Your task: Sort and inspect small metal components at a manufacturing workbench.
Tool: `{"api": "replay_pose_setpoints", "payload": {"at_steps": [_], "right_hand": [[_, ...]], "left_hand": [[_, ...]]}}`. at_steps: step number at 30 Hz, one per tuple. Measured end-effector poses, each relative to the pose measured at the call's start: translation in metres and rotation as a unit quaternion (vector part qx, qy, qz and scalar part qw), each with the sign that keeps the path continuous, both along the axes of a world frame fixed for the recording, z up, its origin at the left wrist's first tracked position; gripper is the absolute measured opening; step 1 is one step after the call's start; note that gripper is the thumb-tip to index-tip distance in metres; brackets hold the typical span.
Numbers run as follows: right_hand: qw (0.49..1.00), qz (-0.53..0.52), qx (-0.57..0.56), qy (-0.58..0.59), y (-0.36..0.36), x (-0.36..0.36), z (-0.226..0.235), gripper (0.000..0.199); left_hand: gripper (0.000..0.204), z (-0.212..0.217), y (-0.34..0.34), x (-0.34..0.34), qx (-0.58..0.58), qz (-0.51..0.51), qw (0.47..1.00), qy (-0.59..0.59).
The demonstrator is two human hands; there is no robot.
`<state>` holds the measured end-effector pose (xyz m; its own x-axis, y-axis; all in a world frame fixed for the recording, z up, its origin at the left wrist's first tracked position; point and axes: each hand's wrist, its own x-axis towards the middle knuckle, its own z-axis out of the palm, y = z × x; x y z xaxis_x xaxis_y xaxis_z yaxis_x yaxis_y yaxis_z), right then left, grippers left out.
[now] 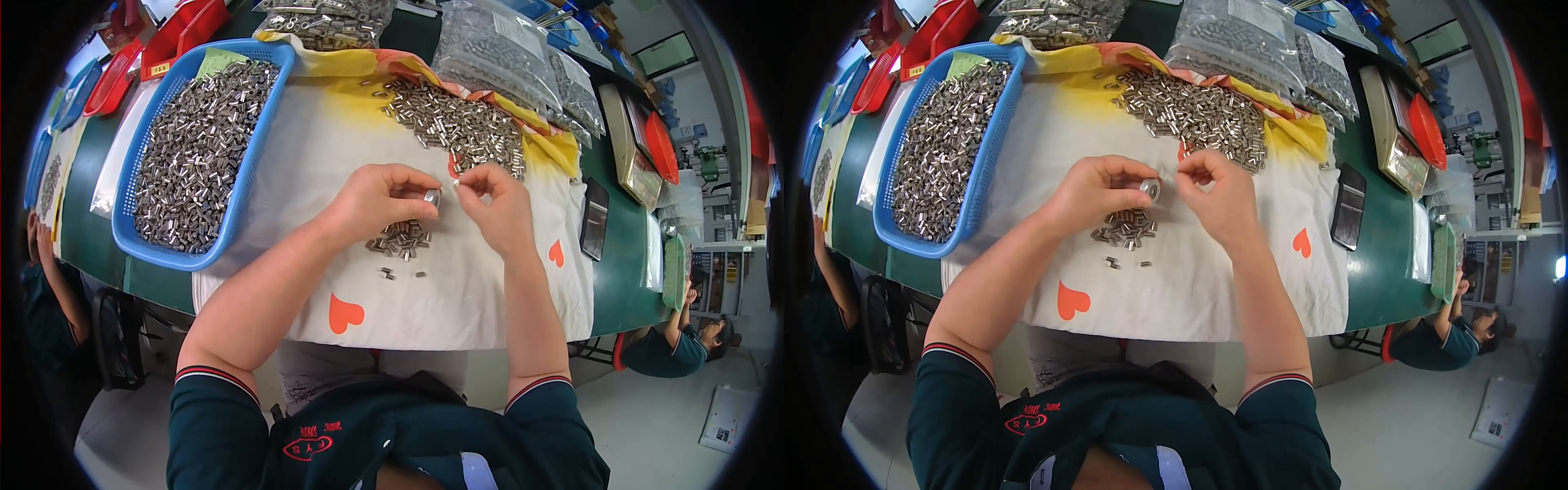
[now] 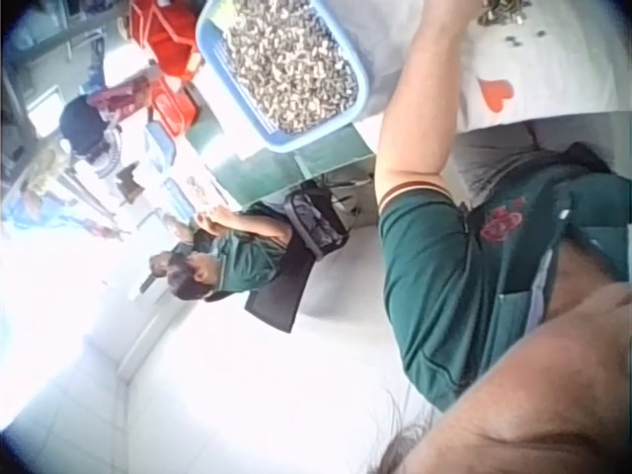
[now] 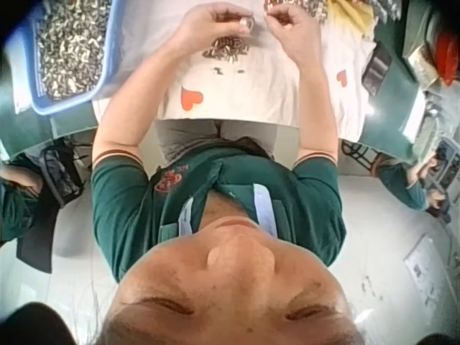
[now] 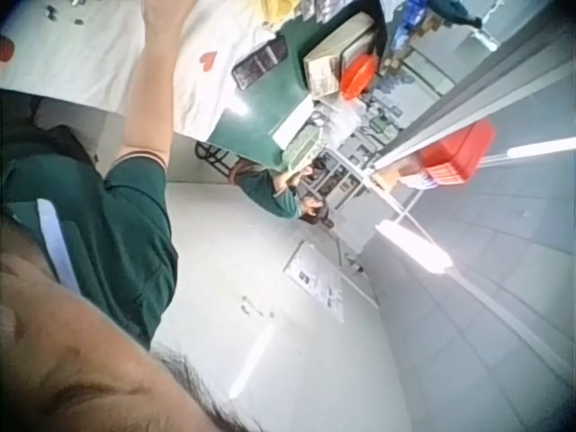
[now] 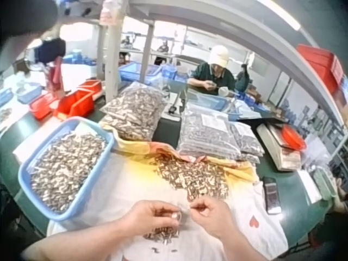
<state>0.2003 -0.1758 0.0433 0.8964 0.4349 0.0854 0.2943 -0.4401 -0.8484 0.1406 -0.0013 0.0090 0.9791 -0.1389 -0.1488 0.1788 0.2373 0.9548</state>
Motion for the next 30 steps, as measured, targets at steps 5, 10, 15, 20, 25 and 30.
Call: {"api": "replay_pose_setpoints", "payload": {"at_steps": [5, 10, 15, 20, 25, 30], "right_hand": [[0.997, 0.067, 0.045, 0.020, -0.001, -0.017, -0.001, 0.009], [0.990, 0.064, -0.024, -0.120, 0.005, -0.026, -0.001, 0.009], [0.975, 0.074, -0.071, -0.199, 0.007, -0.028, 0.000, 0.007], [0.991, 0.087, -0.027, -0.101, 0.004, -0.026, 0.002, 0.007], [0.989, 0.057, -0.029, -0.131, 0.007, -0.029, 0.000, 0.008], [0.997, 0.036, 0.016, -0.065, 0.005, -0.026, -0.002, 0.009]], "left_hand": [[0.030, 0.004, 0.001, 0.001, -0.026, -0.009, 1.000, 0.003], [0.030, 0.004, 0.000, 0.000, -0.016, -0.004, 1.000, 0.012], [0.031, 0.003, 0.001, -0.002, 0.104, 0.004, 0.995, -0.007], [0.030, 0.004, 0.002, -0.002, 0.084, -0.010, 0.996, -0.012], [0.032, 0.009, 0.002, -0.001, 0.144, -0.009, 0.989, -0.022], [0.034, 0.006, 0.003, -0.001, 0.080, -0.012, 0.997, -0.015]]}}
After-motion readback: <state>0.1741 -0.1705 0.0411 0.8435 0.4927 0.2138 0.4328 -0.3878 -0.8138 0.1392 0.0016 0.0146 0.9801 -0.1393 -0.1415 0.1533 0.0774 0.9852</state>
